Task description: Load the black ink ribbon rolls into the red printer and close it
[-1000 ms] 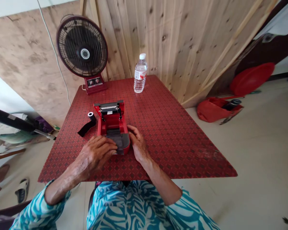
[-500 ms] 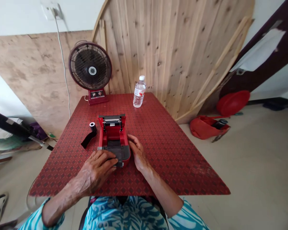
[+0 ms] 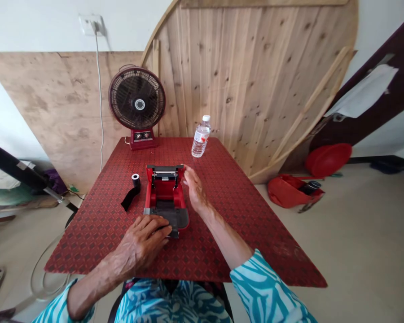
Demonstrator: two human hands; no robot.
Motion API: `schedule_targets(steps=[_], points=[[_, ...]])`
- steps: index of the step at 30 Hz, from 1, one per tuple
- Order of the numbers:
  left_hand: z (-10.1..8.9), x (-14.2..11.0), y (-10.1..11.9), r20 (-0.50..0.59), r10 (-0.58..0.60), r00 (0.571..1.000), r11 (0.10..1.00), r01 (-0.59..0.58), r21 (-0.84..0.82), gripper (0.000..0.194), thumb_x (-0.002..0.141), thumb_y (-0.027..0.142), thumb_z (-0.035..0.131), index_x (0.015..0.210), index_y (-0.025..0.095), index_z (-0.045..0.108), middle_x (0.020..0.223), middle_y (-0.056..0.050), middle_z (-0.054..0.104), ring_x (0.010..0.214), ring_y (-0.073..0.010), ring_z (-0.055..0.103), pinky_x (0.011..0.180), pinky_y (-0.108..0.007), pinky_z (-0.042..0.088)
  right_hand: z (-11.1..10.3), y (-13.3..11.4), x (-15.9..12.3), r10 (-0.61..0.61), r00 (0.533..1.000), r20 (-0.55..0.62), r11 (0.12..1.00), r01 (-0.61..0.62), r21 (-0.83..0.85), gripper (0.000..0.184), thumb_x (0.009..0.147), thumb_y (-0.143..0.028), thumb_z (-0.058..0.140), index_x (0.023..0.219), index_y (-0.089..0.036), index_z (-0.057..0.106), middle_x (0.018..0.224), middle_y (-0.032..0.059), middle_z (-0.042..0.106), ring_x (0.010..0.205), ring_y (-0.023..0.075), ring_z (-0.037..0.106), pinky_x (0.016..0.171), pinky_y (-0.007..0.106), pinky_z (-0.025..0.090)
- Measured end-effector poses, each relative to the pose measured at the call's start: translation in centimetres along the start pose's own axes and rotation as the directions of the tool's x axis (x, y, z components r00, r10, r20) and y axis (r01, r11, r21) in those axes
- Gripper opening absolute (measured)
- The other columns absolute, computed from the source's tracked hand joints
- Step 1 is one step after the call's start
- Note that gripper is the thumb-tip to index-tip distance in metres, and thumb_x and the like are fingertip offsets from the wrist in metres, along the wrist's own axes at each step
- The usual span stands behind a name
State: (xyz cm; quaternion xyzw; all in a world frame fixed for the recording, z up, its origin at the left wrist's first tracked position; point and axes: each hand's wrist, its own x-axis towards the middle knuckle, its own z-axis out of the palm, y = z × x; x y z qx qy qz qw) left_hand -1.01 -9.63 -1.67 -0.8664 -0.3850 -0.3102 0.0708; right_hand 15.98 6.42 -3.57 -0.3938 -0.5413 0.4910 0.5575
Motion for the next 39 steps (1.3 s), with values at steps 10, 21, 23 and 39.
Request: schedule_targets(steps=[10,21,23,39], points=[[0.2,0.1,0.2,-0.014,-0.015,1.0,1.0,0.015,0.001,0.02,0.095,0.019,0.053,0.112,0.016,0.063,0.105,-0.01,0.07,0.099,-0.0209,0.065,0.084,-0.035,0.052,-1.4,0.1,-5.4,-0.065,0.997,-0.034,0.99,0.06,-0.126,0.023,0.082,-0.044,0.059,0.078,-0.024,0.07,0.118,0.0054,0.062,0.116,0.0233,0.057,0.103,0.04,0.042],[-1.4,0.5,-3.4,-0.002,-0.188,0.982,0.982,0.188,0.012,0.038,0.099,0.04,0.045,0.125,0.016,0.058,0.124,-0.015,0.064,0.115,-0.0267,0.059,0.092,-0.041,0.048,-0.8,0.7,-6.7,-0.032,0.999,0.015,0.996,0.033,-0.08,0.031,0.085,-0.031,0.052,0.114,-0.03,0.064,0.125,0.0027,0.061,0.122,0.0204,0.053,0.112,0.042,0.039],[-1.3,0.7,-4.2,0.011,-0.194,0.981,0.979,0.193,0.064,0.038,0.098,0.043,0.046,0.119,0.016,0.062,0.121,-0.014,0.067,0.113,-0.0274,0.06,0.093,-0.043,0.047,-0.9,0.8,-6.7,-0.036,0.999,0.016,0.996,0.037,-0.082,0.031,0.085,-0.03,0.052,0.114,-0.029,0.064,0.126,0.003,0.06,0.122,0.0203,0.053,0.111,0.042,0.039],[0.0,-0.7,-6.0,0.366,-0.711,0.6,0.201,0.672,-0.713,0.064,0.074,0.048,0.076,0.125,0.015,0.057,0.11,-0.011,0.069,0.102,-0.0268,0.065,0.089,-0.042,0.052,-0.2,2.2,-7.2,0.019,0.997,-0.071,1.0,-0.018,0.01,0.031,0.087,-0.041,0.053,0.113,-0.028,0.064,0.124,0.0032,0.063,0.121,0.0214,0.054,0.113,0.045,0.035]])
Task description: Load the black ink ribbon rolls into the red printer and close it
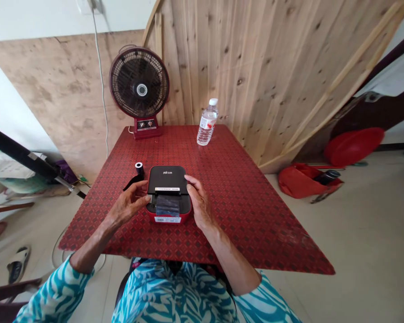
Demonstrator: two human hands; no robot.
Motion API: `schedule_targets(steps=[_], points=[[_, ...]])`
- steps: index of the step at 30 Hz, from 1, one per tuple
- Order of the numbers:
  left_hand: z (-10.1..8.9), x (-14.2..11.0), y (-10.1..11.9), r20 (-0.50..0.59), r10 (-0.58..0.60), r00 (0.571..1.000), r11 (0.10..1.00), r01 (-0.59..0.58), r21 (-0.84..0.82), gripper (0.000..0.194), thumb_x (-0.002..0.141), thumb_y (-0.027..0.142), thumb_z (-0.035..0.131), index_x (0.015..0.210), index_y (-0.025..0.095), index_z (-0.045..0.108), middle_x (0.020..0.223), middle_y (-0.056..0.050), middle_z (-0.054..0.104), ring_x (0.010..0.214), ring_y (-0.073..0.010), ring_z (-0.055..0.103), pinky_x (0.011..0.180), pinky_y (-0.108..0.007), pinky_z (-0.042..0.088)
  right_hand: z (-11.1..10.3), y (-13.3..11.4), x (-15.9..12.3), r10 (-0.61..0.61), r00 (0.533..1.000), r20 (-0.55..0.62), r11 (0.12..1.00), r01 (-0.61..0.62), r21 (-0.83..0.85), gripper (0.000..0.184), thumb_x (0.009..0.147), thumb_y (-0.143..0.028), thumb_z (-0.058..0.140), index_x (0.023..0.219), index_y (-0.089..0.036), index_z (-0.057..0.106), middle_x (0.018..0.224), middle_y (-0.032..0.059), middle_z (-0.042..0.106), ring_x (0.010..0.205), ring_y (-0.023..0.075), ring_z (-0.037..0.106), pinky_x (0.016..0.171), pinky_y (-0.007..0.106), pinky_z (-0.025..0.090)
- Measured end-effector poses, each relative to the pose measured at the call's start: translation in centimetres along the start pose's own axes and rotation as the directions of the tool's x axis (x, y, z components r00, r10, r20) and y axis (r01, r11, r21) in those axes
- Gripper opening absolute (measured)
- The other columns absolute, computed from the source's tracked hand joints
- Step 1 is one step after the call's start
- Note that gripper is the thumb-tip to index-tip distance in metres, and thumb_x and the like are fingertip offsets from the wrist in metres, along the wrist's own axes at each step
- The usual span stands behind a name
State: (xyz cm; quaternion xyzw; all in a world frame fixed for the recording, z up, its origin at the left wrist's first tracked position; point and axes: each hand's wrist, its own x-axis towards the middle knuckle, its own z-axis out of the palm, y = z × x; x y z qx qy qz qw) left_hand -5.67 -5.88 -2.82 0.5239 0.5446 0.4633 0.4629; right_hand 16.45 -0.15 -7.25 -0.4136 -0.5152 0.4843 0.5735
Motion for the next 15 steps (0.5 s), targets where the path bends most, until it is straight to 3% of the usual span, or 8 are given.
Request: schedule_targets(steps=[4,10,15], points=[[0.1,0.7,0.1,0.011,-0.047,0.999,0.998,0.048,-0.049,0.064,0.073,0.045,0.077,0.126,0.015,0.055,0.113,-0.012,0.068,0.107,-0.0279,0.063,0.094,-0.044,0.05,-0.3,-0.5,0.2,-0.028,0.999,0.035,0.999,0.029,-0.036,0.028,0.086,-0.037,0.053,0.109,-0.03,0.066,0.122,0.0019,0.064,0.12,0.0211,0.054,0.112,0.044,0.036],[1.3,2.8,1.1,-0.099,0.01,0.995,1.0,-0.009,0.01,0.076,0.07,0.048,0.077,0.133,0.016,0.049,0.136,-0.017,0.056,0.126,-0.0342,0.052,0.106,-0.049,0.042,-0.6,-0.9,0.4,-0.06,0.996,0.059,0.995,0.064,-0.075,0.027,0.086,-0.036,0.053,0.108,-0.03,0.067,0.122,0.0025,0.061,0.121,0.0214,0.052,0.112,0.042,0.037],[2.7,4.4,1.3,-0.065,-0.04,0.997,0.999,0.038,-0.029,0.084,0.07,0.037,0.075,0.143,0.017,0.039,0.142,-0.014,0.052,0.132,-0.0324,0.047,0.111,-0.048,0.037,-0.7,-0.9,0.1,-0.067,0.996,0.066,0.993,0.073,-0.088,0.028,0.087,-0.033,0.052,0.11,-0.03,0.067,0.122,0.0033,0.059,0.122,0.021,0.052,0.111,0.042,0.038]])
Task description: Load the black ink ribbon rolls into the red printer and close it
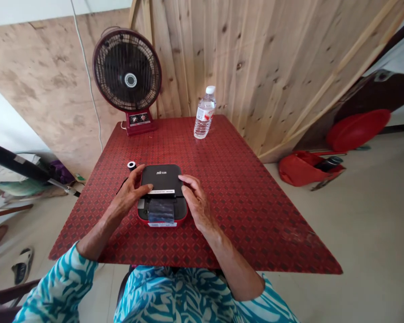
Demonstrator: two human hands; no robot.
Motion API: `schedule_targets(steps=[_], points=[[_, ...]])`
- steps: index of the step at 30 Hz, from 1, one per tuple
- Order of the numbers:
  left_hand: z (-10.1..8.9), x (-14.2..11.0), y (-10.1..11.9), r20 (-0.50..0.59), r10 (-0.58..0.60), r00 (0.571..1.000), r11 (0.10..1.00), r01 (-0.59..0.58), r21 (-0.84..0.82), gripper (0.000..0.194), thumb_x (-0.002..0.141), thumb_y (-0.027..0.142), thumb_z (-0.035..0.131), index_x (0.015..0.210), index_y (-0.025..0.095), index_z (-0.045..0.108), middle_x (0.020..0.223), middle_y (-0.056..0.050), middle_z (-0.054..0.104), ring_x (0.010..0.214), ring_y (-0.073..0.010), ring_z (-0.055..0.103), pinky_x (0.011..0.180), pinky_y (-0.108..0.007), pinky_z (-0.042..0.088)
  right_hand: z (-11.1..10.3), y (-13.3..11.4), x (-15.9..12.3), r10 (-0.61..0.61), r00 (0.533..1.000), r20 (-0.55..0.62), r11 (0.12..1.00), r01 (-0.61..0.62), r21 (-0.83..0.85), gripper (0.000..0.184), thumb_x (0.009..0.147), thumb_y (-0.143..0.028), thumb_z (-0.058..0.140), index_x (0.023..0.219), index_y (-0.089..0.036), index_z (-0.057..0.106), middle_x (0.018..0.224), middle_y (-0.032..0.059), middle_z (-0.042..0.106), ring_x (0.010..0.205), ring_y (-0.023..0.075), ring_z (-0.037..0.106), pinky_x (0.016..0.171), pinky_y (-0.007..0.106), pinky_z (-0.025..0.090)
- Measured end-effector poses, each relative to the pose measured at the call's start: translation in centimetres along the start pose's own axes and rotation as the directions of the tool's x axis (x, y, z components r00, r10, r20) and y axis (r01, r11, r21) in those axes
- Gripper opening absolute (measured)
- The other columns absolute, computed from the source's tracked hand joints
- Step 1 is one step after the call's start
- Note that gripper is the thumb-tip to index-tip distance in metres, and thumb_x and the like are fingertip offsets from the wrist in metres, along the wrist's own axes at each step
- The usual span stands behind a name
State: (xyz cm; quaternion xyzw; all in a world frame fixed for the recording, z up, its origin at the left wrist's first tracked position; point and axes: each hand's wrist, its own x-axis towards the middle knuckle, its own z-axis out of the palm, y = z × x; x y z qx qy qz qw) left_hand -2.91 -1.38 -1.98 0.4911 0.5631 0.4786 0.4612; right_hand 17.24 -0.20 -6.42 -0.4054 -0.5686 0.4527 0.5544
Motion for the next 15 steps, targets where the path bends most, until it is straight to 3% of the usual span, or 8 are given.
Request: schedule_targets(steps=[6,11,15], points=[[0.0,-0.2,-0.6,0.028,0.011,1.0,0.999,-0.01,-0.052,0.09,0.072,0.037,0.076,0.149,0.019,0.032,0.15,-0.013,0.044,0.14,-0.0317,0.038,0.115,-0.045,0.033,-0.1,0.0,-0.1,-0.018,1.0,0.015,0.999,0.018,-0.038,0.028,0.089,-0.035,0.05,0.111,-0.031,0.067,0.125,0.0033,0.057,0.124,0.0208,0.049,0.113,0.042,0.037],[-1.5,-1.9,-1.2,0.11,0.037,0.993,0.983,-0.017,-0.182,0.069,0.081,0.046,0.069,0.142,0.022,0.047,0.149,-0.011,0.047,0.136,-0.0339,0.044,0.11,-0.046,0.039,-0.2,0.3,-0.3,-0.019,0.999,0.038,0.999,0.02,-0.027,0.029,0.091,-0.041,0.048,0.111,-0.033,0.068,0.124,0.0024,0.058,0.123,0.0205,0.051,0.114,0.043,0.036],[-2.3,-3.3,-1.5,0.188,0.031,0.982,0.987,0.0,-0.162,0.068,0.077,0.038,0.074,0.139,0.023,0.051,0.145,-0.011,0.052,0.135,-0.0342,0.045,0.107,-0.045,0.042,0.0,1.1,-1.1,0.04,0.999,0.02,0.998,-0.04,0.041,0.038,0.093,-0.048,0.046,0.124,-0.033,0.061,0.135,0.0006,0.057,0.132,0.0195,0.046,0.118,0.041,0.03]])
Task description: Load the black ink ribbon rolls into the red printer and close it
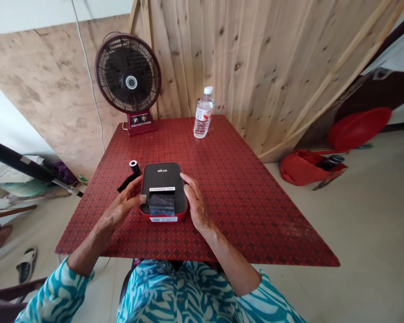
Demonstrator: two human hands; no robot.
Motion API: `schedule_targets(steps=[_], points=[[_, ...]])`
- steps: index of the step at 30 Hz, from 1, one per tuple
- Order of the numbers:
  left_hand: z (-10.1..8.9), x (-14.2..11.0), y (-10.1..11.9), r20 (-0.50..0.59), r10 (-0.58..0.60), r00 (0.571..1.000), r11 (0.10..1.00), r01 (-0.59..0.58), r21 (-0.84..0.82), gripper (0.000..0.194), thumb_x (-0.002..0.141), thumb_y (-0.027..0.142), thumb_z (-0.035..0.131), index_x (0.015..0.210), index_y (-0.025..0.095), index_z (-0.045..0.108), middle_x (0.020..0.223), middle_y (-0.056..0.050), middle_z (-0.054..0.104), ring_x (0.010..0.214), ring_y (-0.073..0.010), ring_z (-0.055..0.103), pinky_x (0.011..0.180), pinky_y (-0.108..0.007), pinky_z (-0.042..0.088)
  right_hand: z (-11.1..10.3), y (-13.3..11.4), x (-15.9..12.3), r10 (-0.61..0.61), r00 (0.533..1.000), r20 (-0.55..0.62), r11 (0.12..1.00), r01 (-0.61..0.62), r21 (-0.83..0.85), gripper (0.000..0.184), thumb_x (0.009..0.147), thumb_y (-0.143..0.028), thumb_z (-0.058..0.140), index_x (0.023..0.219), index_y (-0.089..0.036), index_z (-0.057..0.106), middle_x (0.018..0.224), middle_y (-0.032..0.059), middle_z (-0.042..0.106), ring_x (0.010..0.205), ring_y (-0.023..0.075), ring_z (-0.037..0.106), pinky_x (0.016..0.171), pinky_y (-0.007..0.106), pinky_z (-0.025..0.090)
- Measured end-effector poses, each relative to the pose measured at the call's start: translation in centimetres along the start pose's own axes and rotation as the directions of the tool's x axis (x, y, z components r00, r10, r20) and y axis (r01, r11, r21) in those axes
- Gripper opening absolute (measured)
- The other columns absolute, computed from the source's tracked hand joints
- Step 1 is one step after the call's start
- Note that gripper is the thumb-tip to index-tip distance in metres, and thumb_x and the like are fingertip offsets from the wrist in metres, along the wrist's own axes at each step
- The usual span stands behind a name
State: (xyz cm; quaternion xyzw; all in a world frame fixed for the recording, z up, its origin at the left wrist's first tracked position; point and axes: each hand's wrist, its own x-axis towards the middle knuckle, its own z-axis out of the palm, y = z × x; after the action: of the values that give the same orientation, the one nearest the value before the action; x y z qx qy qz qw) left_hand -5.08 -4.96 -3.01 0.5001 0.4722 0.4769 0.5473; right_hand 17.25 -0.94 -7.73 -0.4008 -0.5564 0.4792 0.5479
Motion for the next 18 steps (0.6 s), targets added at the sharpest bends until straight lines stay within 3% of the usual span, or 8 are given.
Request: schedule_targets(steps=[6,18], points=[[0.4,-0.3,0.2,-0.027,-0.039,0.999,0.998,0.038,-0.046,0.067,0.074,0.031,0.073,0.137,0.023,0.052,0.141,-0.011,0.056,0.132,-0.0327,0.048,0.105,-0.043,0.044,0.3,1.7,-0.9,0.17,0.984,-0.053,0.978,-0.161,0.134,0.045,0.091,-0.054,0.049,0.128,-0.031,0.057,0.139,0.0009,0.058,0.134,0.0219,0.047,0.116,0.044,0.032],[1.5,-0.2,-0.2,-0.126,-0.09,0.988,0.972,0.059,-0.226,0.065,0.068,0.027,0.075,0.131,0.022,0.058,0.133,-0.008,0.061,0.126,-0.0302,0.052,0.096,-0.034,0.047,0.3,1.5,-1.0,0.242,0.967,-0.078,0.949,-0.22,0.224,0.041,0.088,-0.051,0.055,0.12,-0.028,0.064,0.128,0.002,0.065,0.123,0.0243,0.056,0.109,0.043,0.039]])
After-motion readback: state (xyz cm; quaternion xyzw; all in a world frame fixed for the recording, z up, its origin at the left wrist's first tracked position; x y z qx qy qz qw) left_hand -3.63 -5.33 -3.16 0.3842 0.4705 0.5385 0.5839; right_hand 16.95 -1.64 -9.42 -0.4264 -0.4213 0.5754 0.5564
